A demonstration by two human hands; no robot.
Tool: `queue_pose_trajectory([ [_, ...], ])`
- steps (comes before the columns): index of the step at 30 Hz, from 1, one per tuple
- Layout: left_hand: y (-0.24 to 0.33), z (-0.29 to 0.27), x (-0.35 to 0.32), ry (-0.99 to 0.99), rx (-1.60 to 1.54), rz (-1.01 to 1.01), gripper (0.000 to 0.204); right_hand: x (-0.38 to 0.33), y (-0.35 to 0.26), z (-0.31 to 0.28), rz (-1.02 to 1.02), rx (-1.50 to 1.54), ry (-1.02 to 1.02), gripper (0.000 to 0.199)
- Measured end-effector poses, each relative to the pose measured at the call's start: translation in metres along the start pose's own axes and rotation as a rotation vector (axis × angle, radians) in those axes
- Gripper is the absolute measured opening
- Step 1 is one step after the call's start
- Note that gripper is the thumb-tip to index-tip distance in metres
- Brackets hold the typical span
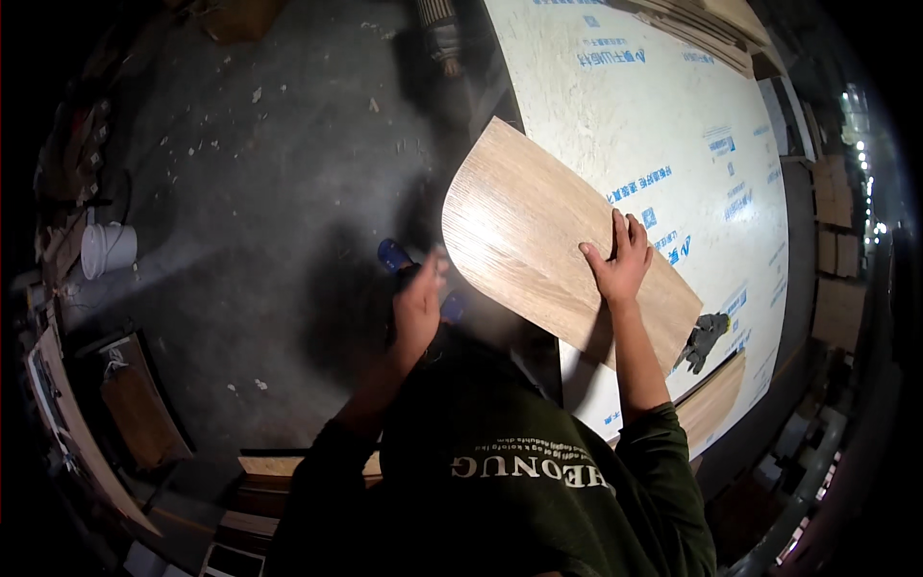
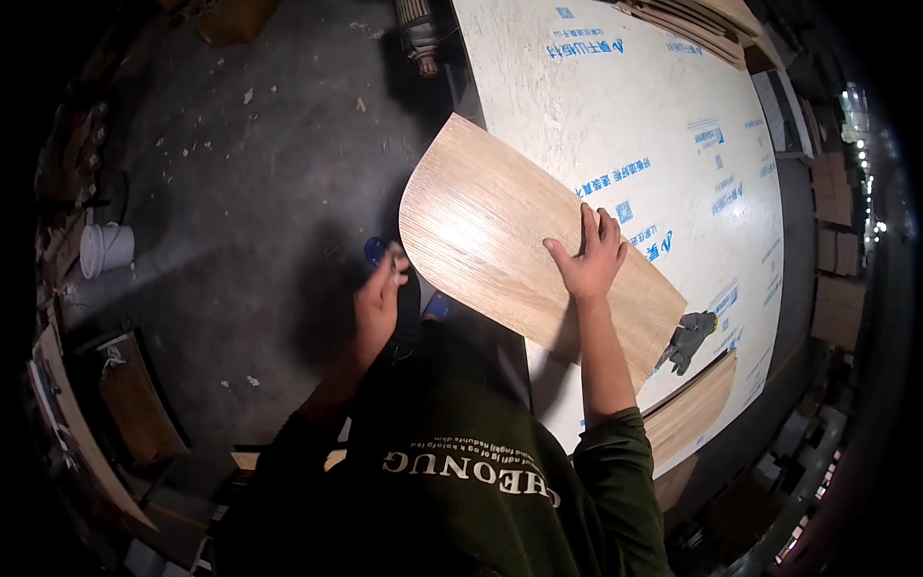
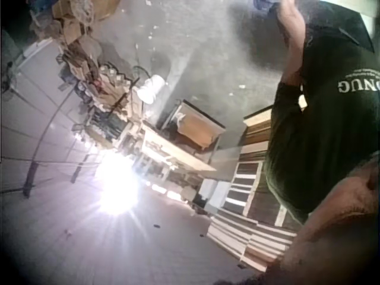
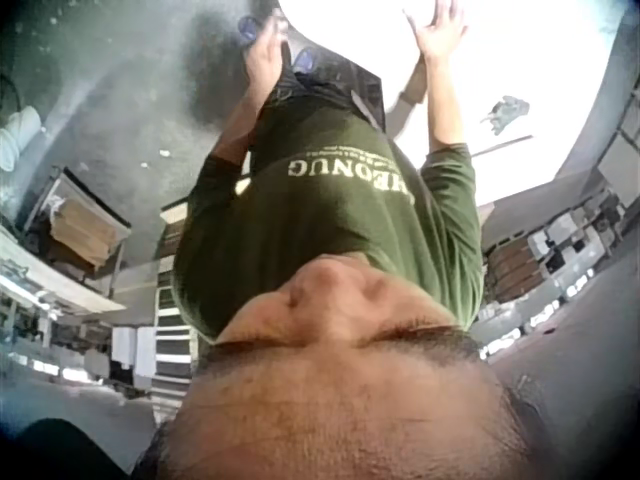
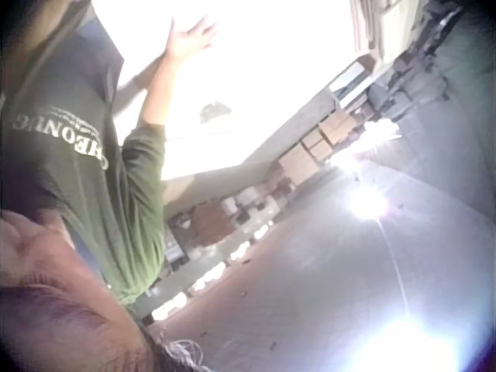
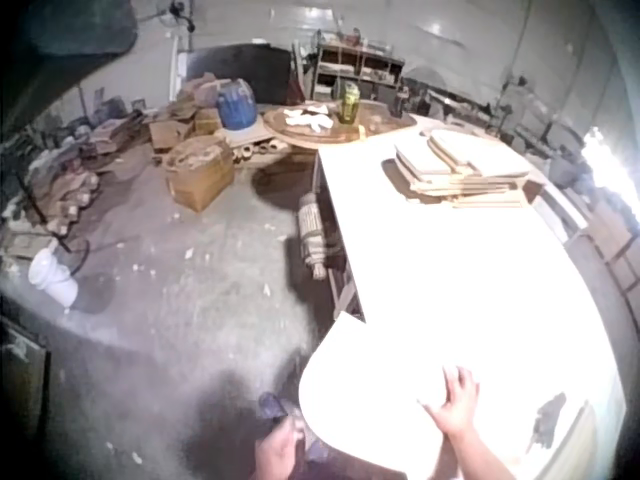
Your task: Trimming the edge of a wood panel with a utility knife.
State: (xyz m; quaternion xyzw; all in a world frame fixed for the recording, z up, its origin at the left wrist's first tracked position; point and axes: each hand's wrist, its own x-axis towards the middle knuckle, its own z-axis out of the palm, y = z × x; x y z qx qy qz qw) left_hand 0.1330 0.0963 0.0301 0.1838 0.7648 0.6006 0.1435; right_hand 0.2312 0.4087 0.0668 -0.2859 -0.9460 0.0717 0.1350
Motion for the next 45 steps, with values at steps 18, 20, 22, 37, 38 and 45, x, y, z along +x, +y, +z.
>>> queue_pose_trajectory([
  [18, -0.017, -0.002, 0.168, 0.017, 0.054, 0.267, 0.041, 0.066, -0.044, 0.028, 0.152, -0.023, -0.045, 0.093],
  [20, -0.008, 0.008, 0.125, 0.097, 0.172, 0.258, 0.042, 0.068, -0.05, 0.026, 0.172, -0.025, -0.072, 0.093],
  [22, 0.001, 0.03, 0.08, 0.009, 0.276, 0.383, 0.049, 0.069, -0.053, 0.024, 0.2, -0.033, -0.074, 0.092],
  [37, -0.011, 0.042, 0.173, 0.072, -0.23, -0.152, 0.043, -0.059, 0.059, -0.01, 0.123, 0.025, 0.098, 0.088],
  [38, -0.007, 0.036, 0.191, 0.03, -0.262, -0.134, 0.043, -0.059, 0.049, -0.014, 0.097, 0.07, 0.024, 0.093],
  [45, 0.009, 0.042, 0.196, 0.047, 0.283, 0.024, 0.043, -0.056, 0.024, -0.017, 0.216, -0.053, -0.06, 0.098],
])
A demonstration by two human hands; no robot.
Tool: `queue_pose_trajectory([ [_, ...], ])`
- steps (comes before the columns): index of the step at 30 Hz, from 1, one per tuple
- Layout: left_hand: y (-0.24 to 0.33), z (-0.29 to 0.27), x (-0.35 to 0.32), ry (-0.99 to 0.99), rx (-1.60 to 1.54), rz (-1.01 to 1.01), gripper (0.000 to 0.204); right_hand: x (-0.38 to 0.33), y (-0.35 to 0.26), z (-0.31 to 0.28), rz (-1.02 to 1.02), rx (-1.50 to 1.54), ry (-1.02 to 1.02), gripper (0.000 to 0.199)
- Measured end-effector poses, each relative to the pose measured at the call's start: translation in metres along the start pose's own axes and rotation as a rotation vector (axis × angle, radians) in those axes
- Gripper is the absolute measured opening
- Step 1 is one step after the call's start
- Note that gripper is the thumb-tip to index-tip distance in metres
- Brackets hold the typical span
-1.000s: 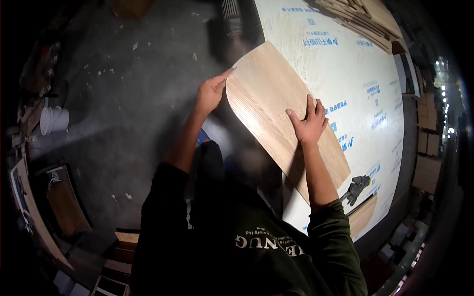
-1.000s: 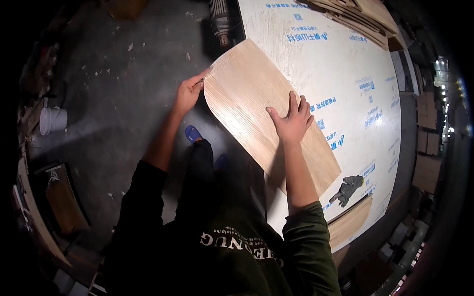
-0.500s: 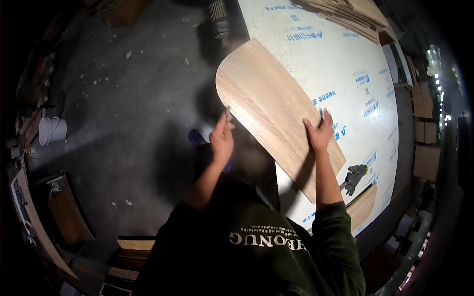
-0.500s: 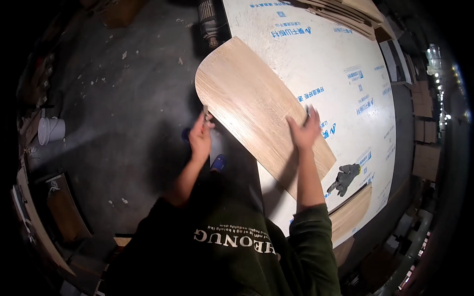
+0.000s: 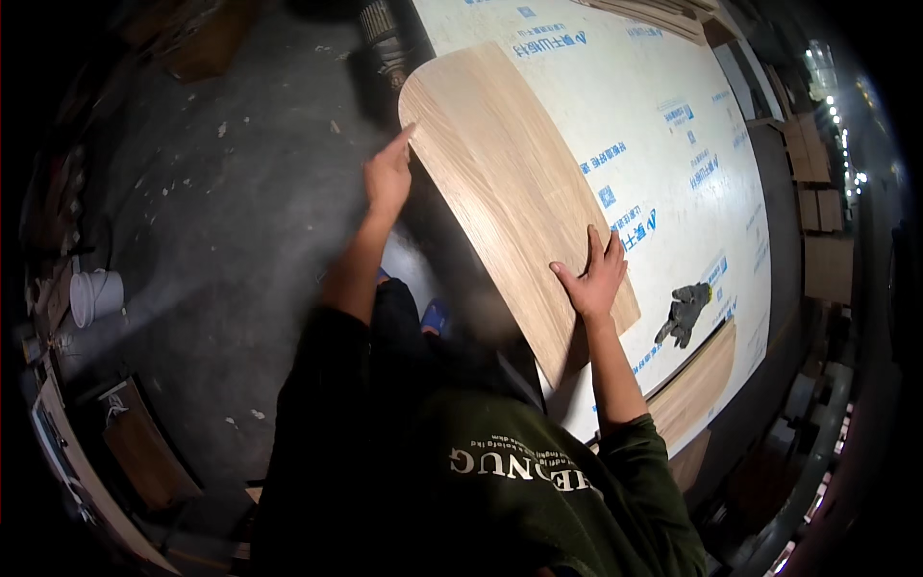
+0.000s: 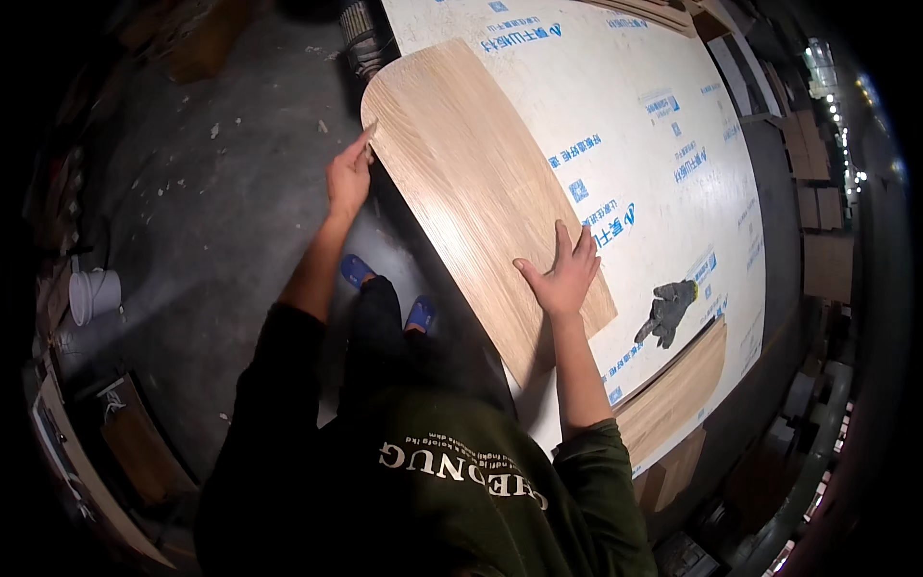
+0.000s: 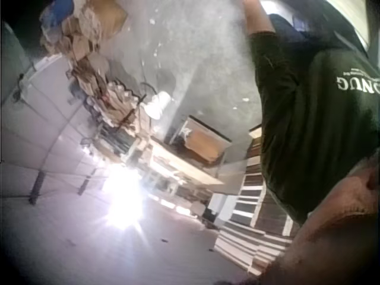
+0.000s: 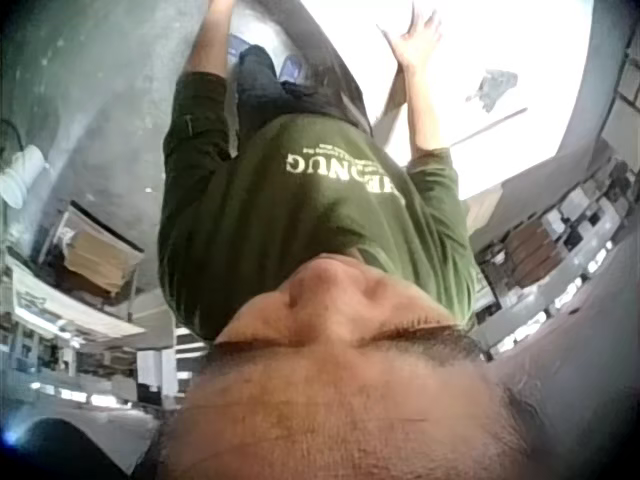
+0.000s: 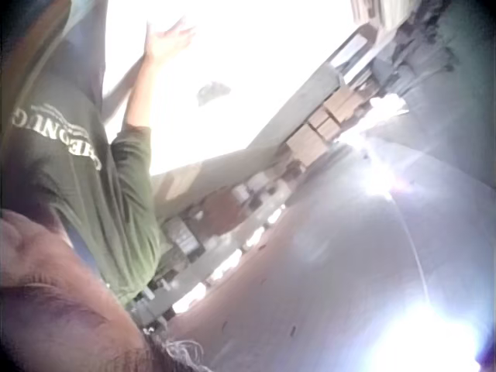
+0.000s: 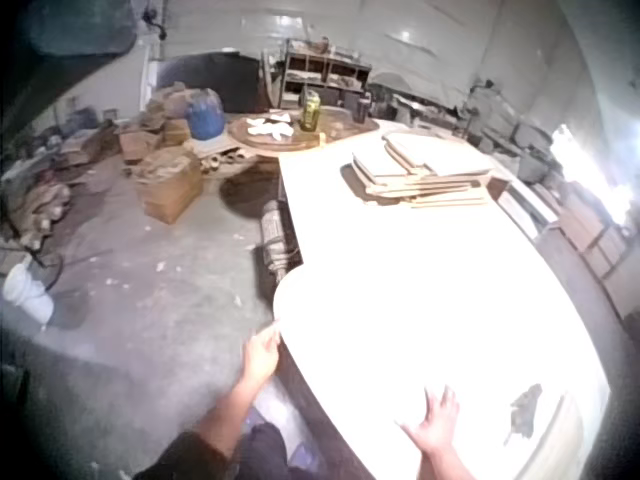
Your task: Trimming the edge of a wood panel with a utility knife.
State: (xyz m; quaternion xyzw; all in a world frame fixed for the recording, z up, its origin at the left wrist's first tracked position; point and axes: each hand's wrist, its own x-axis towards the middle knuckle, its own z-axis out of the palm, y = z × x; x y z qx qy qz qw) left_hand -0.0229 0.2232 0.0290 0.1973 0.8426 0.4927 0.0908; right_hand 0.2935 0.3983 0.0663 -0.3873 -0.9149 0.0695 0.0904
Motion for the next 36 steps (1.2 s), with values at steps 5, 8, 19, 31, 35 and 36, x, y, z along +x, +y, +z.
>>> queue_pose_trajectory([
  [5, 0.011, 0.03, -0.13, -0.003, -0.104, 0.403, 0.046, 0.0, -0.003, 0.0, -0.008, 0.015, 0.015, 0.097],
  [8, 0.026, 0.026, -0.18, -0.254, -0.153, 0.368, 0.047, -0.008, 0.007, -0.001, -0.069, 0.086, 0.015, 0.094],
  [19, 0.004, 0.021, -0.02, 0.091, 0.119, 0.255, 0.043, -0.113, 0.058, -0.021, -0.25, -0.067, -0.144, 0.073],
  [31, 0.014, 0.028, -0.155, -0.29, 0.002, 0.557, 0.052, -0.038, -0.029, 0.012, -0.288, 0.109, -0.013, 0.068],
  [35, 0.015, 0.014, -0.241, -0.558, 0.056, 0.64, 0.053, -0.035, -0.03, 0.009, -0.261, 0.114, -0.018, 0.066],
  [36, 0.006, 0.011, -0.256, -0.599, 0.045, 0.732, 0.052, -0.034, -0.031, 0.011, -0.267, 0.121, -0.032, 0.065],
])
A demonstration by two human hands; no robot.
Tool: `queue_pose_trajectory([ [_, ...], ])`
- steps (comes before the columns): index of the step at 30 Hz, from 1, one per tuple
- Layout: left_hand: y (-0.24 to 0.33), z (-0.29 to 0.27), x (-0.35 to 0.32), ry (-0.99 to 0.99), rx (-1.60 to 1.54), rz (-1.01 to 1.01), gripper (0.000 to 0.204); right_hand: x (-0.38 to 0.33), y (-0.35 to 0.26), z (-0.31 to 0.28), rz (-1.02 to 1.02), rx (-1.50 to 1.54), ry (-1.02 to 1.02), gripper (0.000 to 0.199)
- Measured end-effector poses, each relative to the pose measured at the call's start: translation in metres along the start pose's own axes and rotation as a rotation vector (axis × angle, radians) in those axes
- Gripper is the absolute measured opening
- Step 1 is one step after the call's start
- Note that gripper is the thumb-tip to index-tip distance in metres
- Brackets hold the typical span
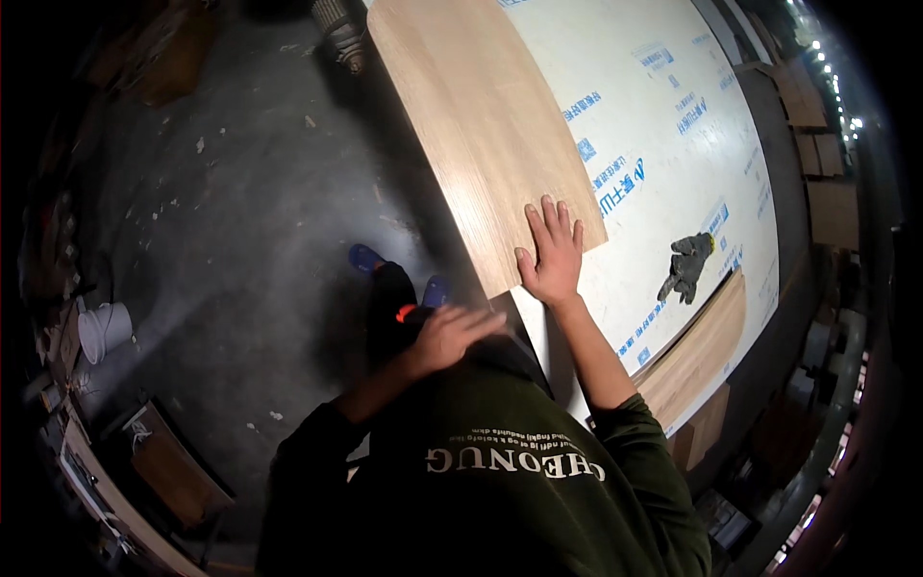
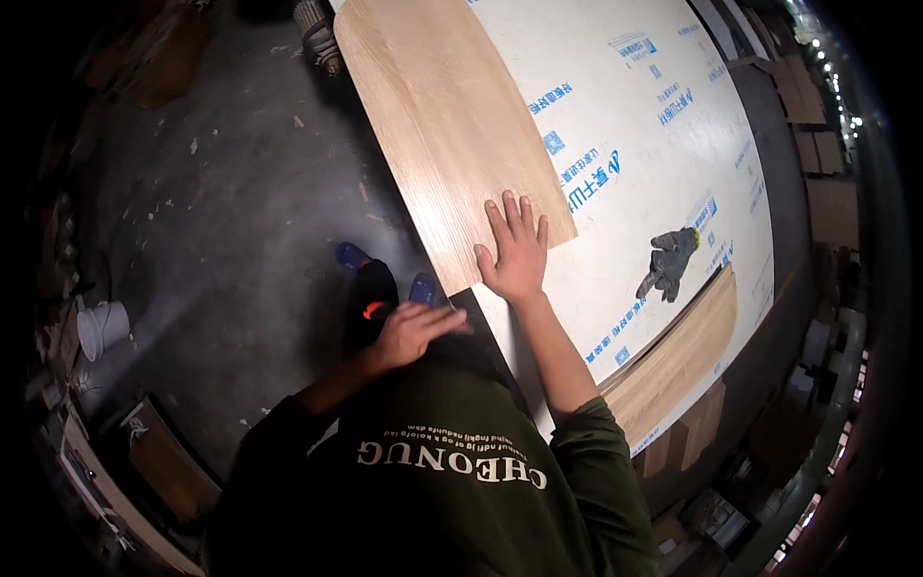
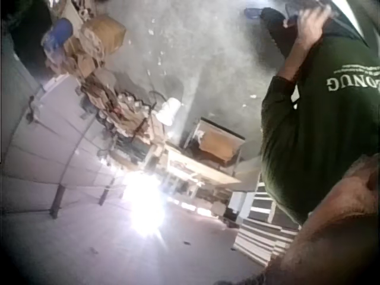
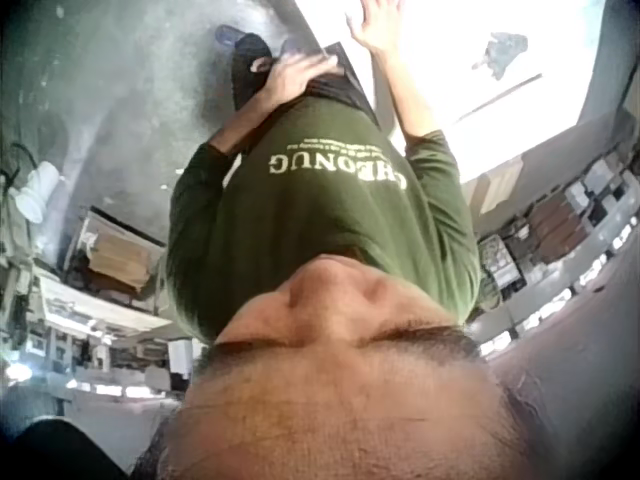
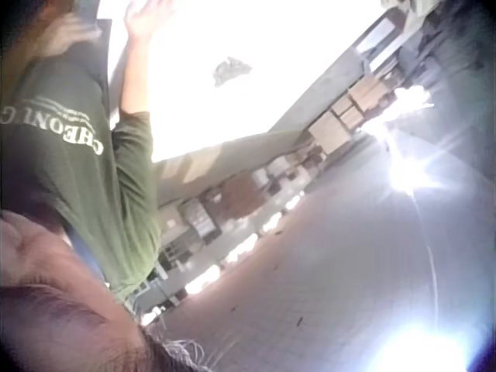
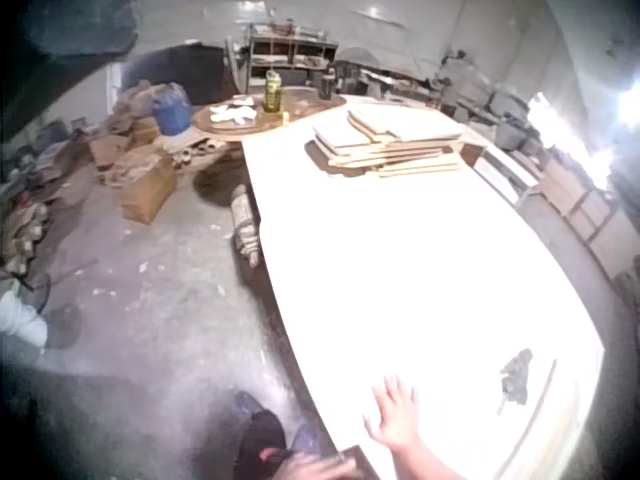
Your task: Trimming the edge of a wood panel with a utility knife.
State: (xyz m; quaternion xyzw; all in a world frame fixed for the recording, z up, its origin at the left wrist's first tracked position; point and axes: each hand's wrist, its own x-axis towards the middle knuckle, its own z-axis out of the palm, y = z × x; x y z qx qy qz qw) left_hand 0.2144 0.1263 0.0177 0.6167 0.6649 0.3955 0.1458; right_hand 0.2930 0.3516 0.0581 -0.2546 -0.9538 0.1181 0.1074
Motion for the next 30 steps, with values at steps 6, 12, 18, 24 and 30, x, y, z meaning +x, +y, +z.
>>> queue_pose_trajectory([
  [6, -0.025, -0.039, 0.056, 0.374, -0.182, -0.192, 0.043, 0.001, 0.0, -0.001, 0.021, 0.002, 0.014, 0.063],
  [12, -0.008, -0.002, 0.01, -0.033, 0.162, 0.032, 0.052, 0.004, -0.001, 0.001, 0.017, 0.022, -0.019, 0.066],
  [18, -0.01, -0.034, -0.049, 0.095, -0.155, -0.468, 0.041, 0.04, -0.084, -0.017, 0.09, -0.116, -0.448, 0.094],
  [24, -0.042, -0.096, -0.053, 0.397, -0.472, -0.939, 0.046, 0.051, -0.089, 0.019, -0.085, -0.248, -0.367, 0.085],
  [30, -0.005, -0.092, -0.084, 0.632, -1.17, -1.275, 0.03, -0.034, -0.052, -0.037, -0.117, -0.062, -0.434, 0.077],
])
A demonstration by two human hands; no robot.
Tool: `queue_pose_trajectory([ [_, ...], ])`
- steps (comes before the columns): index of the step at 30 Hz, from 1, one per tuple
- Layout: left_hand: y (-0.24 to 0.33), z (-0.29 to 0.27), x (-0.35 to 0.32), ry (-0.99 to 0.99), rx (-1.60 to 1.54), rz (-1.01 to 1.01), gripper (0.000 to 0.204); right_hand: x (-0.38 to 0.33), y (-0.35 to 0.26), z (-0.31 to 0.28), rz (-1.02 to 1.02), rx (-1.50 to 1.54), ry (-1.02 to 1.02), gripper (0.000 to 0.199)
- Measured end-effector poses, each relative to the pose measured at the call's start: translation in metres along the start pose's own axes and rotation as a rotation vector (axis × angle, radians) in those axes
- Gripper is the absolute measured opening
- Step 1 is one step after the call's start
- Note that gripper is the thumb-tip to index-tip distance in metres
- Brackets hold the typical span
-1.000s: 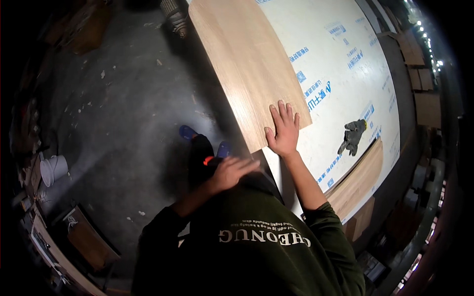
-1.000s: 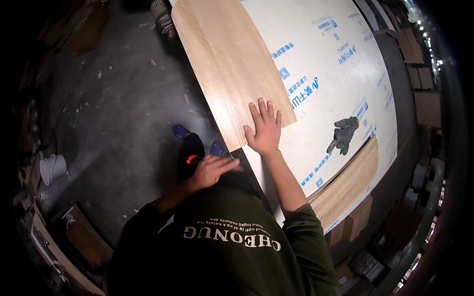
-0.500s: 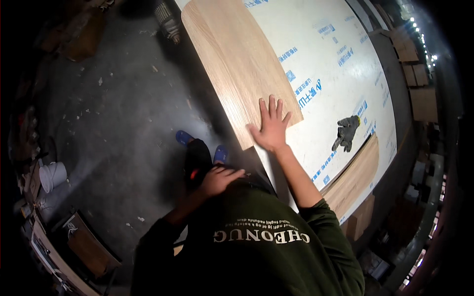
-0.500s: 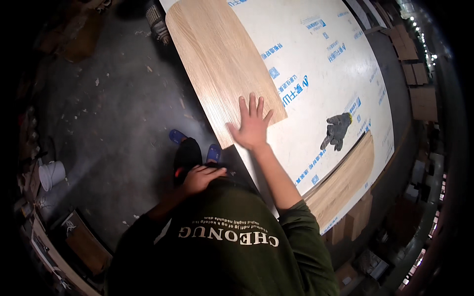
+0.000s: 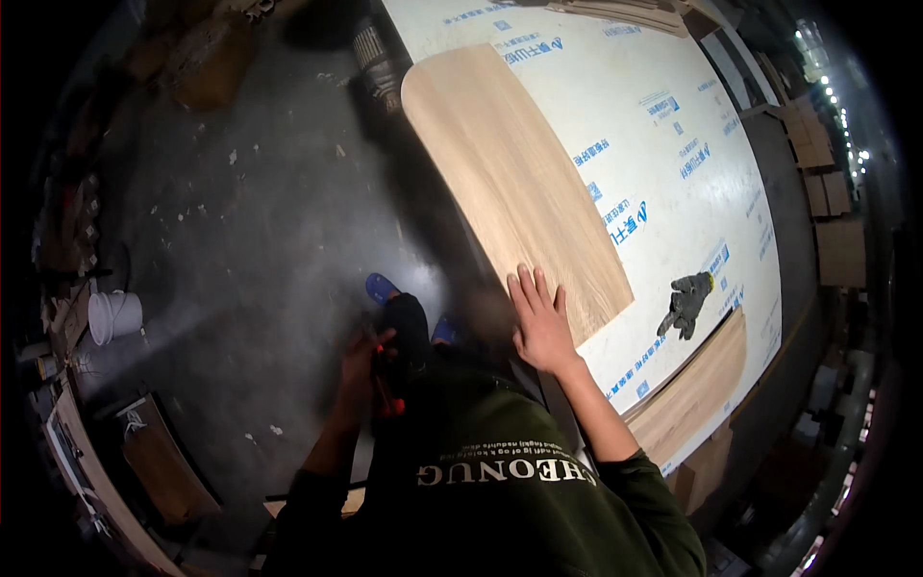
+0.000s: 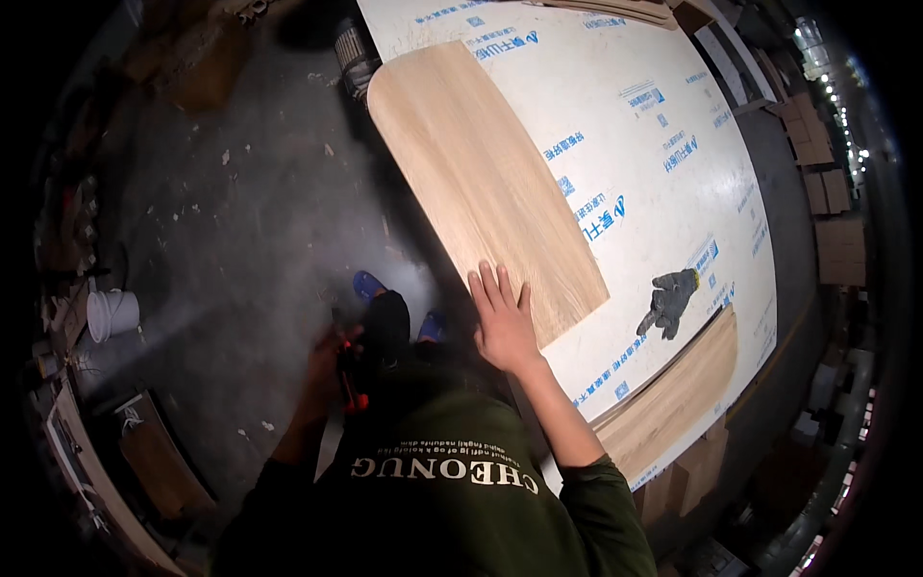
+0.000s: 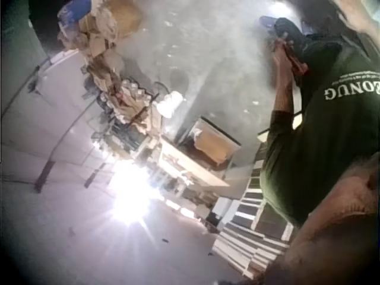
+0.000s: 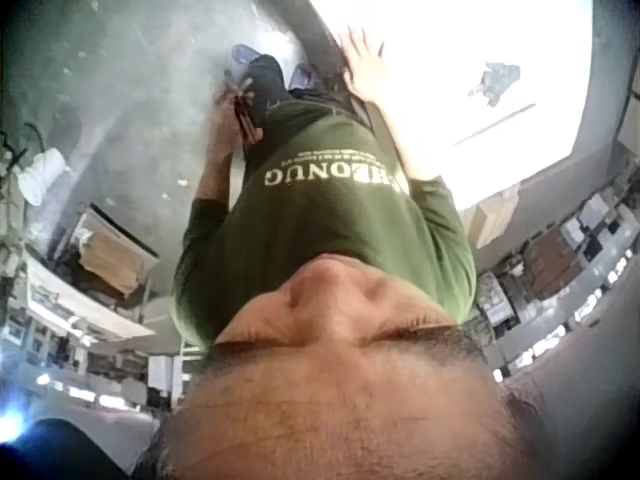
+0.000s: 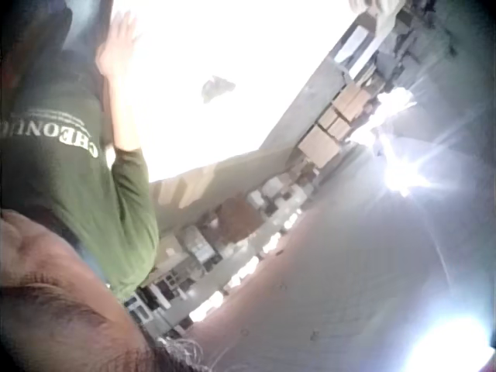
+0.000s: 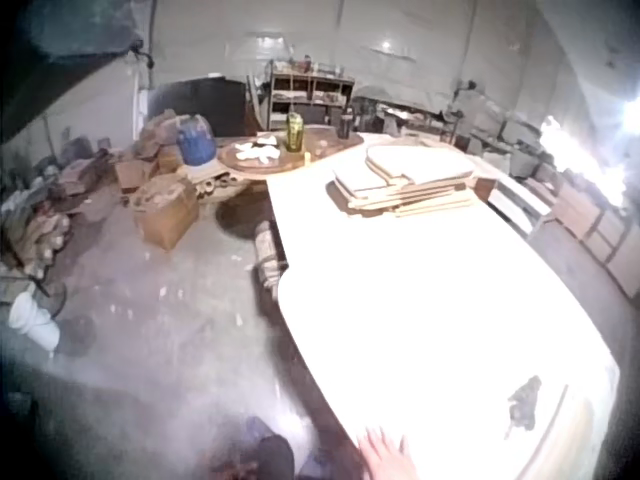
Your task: Trimming the edge of a wood panel with a utility knife.
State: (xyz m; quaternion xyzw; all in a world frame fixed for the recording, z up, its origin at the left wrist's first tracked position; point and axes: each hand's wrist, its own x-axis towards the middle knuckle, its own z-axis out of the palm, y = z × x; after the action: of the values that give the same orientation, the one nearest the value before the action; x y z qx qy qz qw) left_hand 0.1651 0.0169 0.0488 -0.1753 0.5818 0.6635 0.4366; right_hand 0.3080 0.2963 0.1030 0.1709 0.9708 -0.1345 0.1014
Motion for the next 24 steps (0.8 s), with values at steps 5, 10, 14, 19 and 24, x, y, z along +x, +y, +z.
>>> queue_pose_trajectory([
  [5, -0.017, 0.017, -0.015, -0.23, -0.047, -0.143, 0.032, -0.002, -0.007, 0.027, 0.055, -0.085, 0.105, 0.072],
  [10, 0.015, 0.031, 0.046, -0.182, 0.155, 0.085, 0.024, 0.056, -0.015, 0.021, -0.204, 0.005, 0.099, 0.065],
  [14, 0.037, 0.082, 0.059, -0.195, 0.834, 0.375, 0.017, 0.043, 0.017, 0.018, -0.067, 0.383, 0.288, 0.058],
  [19, 0.022, 0.137, 0.038, -0.432, 1.314, 0.668, 0.019, 0.008, 0.081, 0.018, 0.307, 0.154, 0.466, 0.052],
  [24, 0.029, 0.121, 0.1, -0.252, 1.173, 0.7, 0.021, 0.009, 0.08, 0.018, 0.314, 0.162, 0.476, 0.052],
])
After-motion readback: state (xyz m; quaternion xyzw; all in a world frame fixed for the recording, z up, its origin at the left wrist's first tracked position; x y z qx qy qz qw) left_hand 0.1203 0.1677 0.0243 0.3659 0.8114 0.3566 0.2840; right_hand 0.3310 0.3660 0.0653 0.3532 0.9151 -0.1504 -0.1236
